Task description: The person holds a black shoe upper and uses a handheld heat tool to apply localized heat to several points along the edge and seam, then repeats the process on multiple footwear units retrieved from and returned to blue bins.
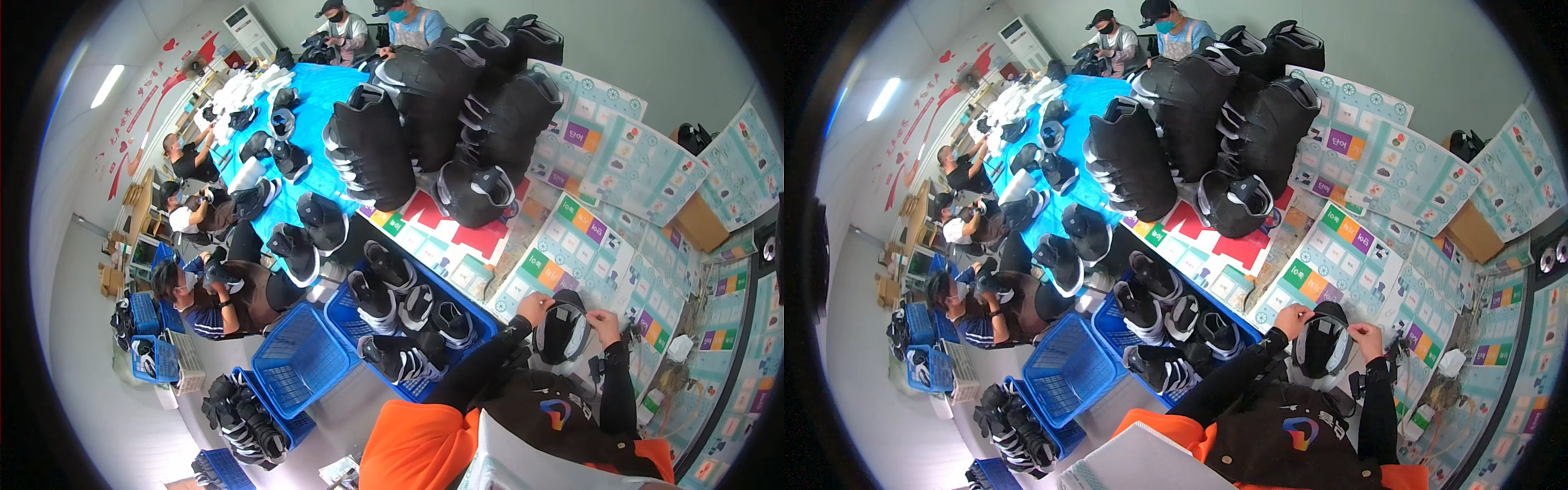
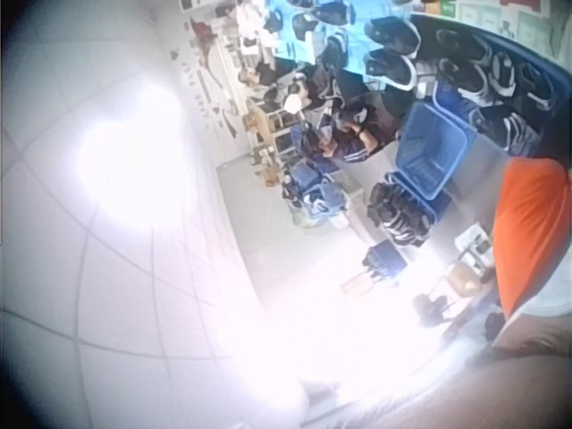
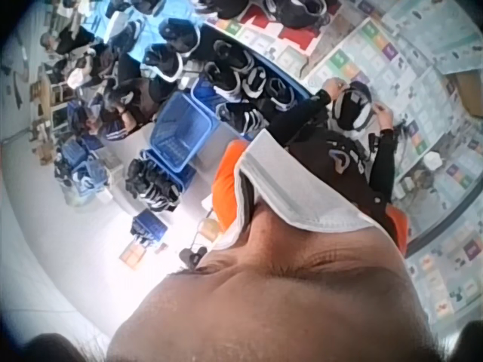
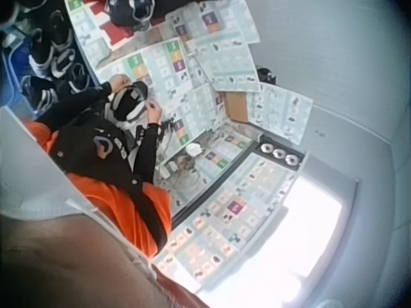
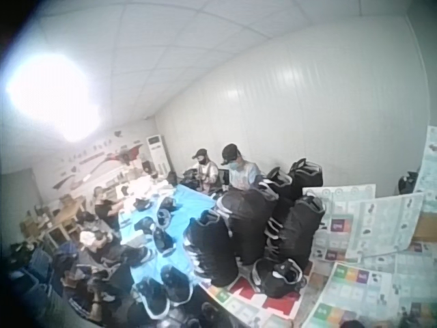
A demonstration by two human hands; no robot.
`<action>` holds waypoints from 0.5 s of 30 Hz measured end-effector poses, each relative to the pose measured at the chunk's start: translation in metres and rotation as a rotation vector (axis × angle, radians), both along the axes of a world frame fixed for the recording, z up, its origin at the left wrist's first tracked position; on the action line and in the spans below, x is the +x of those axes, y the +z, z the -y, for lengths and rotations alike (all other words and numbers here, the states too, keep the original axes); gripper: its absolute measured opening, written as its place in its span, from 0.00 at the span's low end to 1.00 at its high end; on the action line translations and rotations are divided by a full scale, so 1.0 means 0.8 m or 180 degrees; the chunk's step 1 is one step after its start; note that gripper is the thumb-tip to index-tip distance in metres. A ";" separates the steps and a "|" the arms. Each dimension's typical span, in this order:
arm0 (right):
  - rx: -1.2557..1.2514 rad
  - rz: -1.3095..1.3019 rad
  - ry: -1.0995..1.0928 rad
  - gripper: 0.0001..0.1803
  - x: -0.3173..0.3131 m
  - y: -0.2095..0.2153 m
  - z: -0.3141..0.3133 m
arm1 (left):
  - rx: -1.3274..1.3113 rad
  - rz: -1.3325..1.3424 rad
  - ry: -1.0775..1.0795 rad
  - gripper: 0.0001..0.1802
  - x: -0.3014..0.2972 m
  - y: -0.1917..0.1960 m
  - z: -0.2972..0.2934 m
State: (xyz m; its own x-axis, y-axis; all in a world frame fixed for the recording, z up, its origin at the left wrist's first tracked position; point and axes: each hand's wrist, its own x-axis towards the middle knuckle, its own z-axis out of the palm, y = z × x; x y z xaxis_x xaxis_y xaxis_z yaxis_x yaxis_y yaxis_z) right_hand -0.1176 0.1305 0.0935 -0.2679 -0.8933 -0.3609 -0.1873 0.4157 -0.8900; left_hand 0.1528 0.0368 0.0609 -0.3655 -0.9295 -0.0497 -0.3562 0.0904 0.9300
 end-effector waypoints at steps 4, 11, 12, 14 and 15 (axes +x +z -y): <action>0.0379 0.0564 -0.0190 0.07 -0.005 0.002 0.004 | -0.0015 0.0077 0.0200 0.13 -0.010 -0.009 -0.001; 0.0089 0.0183 -0.0022 0.08 -0.036 -0.035 -0.007 | 0.0082 0.0158 0.0151 0.14 -0.033 -0.007 -0.003; -0.0275 -0.0632 0.0188 0.07 -0.045 -0.047 -0.008 | 0.0070 0.0160 0.0154 0.14 -0.042 -0.006 -0.004; -0.0839 -0.1669 0.0345 0.06 0.001 -0.027 0.000 | 0.0035 0.0335 0.0390 0.13 -0.035 -0.020 -0.011; -0.1032 -0.1924 0.0358 0.06 0.011 -0.027 -0.003 | 0.0032 0.0361 0.0433 0.13 -0.039 -0.016 -0.015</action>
